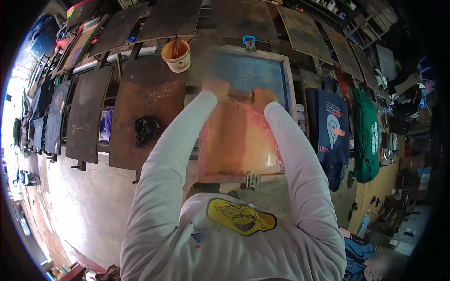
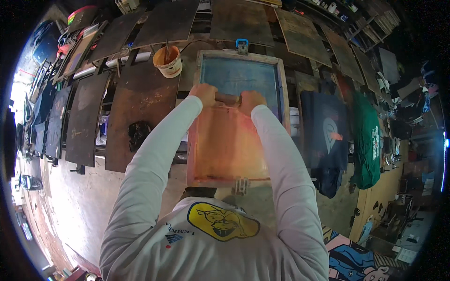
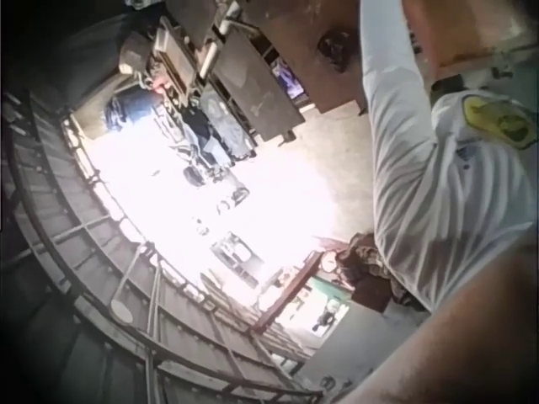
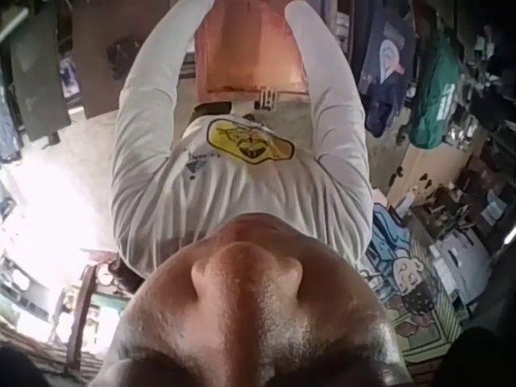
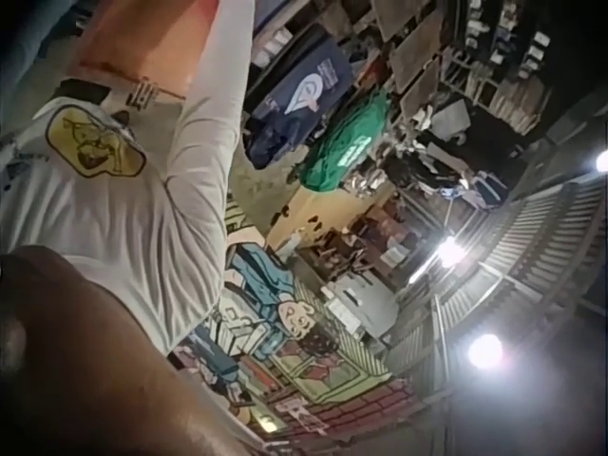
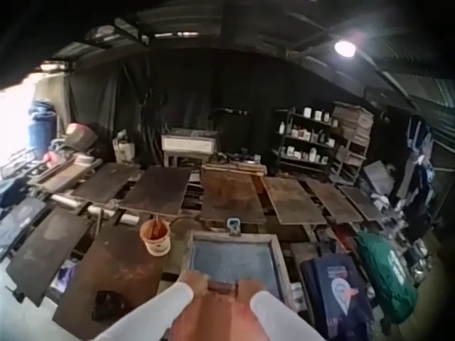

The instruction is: Applying ink onto t-shirts through a silk screen using a squeegee to print designs.

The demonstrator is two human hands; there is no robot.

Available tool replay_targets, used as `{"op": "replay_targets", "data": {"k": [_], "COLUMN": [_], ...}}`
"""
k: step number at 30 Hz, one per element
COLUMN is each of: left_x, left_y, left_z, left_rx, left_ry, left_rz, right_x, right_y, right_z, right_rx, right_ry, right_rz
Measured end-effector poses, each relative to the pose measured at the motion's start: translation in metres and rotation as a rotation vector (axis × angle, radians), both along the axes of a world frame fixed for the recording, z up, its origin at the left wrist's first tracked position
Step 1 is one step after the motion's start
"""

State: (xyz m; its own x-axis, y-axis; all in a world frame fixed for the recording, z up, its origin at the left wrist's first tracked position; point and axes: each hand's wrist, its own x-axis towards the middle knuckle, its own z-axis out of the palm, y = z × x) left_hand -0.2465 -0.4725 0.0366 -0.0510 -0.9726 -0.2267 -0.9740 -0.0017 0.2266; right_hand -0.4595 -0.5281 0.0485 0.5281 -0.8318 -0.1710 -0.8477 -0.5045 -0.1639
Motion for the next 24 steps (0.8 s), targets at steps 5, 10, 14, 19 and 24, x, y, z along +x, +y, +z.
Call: {"op": "replay_targets", "data": {"k": [5, 10, 14, 19, 24], "left_x": [0.007, 0.016, -0.013, -0.050, -0.083], "left_y": [-0.021, -0.016, 0.021, 0.129, 0.212], "left_z": [-0.017, -0.036, -0.018, -0.035, -0.034], "left_rx": [0.018, -0.030, -0.002, 0.134, 0.001], "left_ry": [-0.026, -0.038, 0.042, 0.041, 0.051], "left_rz": [-0.001, 0.025, 0.025, 0.062, 0.128], "right_x": [0.016, 0.026, -0.009, -0.049, -0.078], "right_y": [-0.039, -0.033, -0.003, 0.114, 0.177], "right_z": [-0.028, -0.026, -0.050, -0.053, -0.044], "right_rx": [0.011, 0.068, -0.009, 0.034, 0.138], "right_ry": [0.083, 0.109, 0.061, -0.042, -0.036], "right_rz": [0.022, 0.072, 0.068, 0.027, 0.146]}}
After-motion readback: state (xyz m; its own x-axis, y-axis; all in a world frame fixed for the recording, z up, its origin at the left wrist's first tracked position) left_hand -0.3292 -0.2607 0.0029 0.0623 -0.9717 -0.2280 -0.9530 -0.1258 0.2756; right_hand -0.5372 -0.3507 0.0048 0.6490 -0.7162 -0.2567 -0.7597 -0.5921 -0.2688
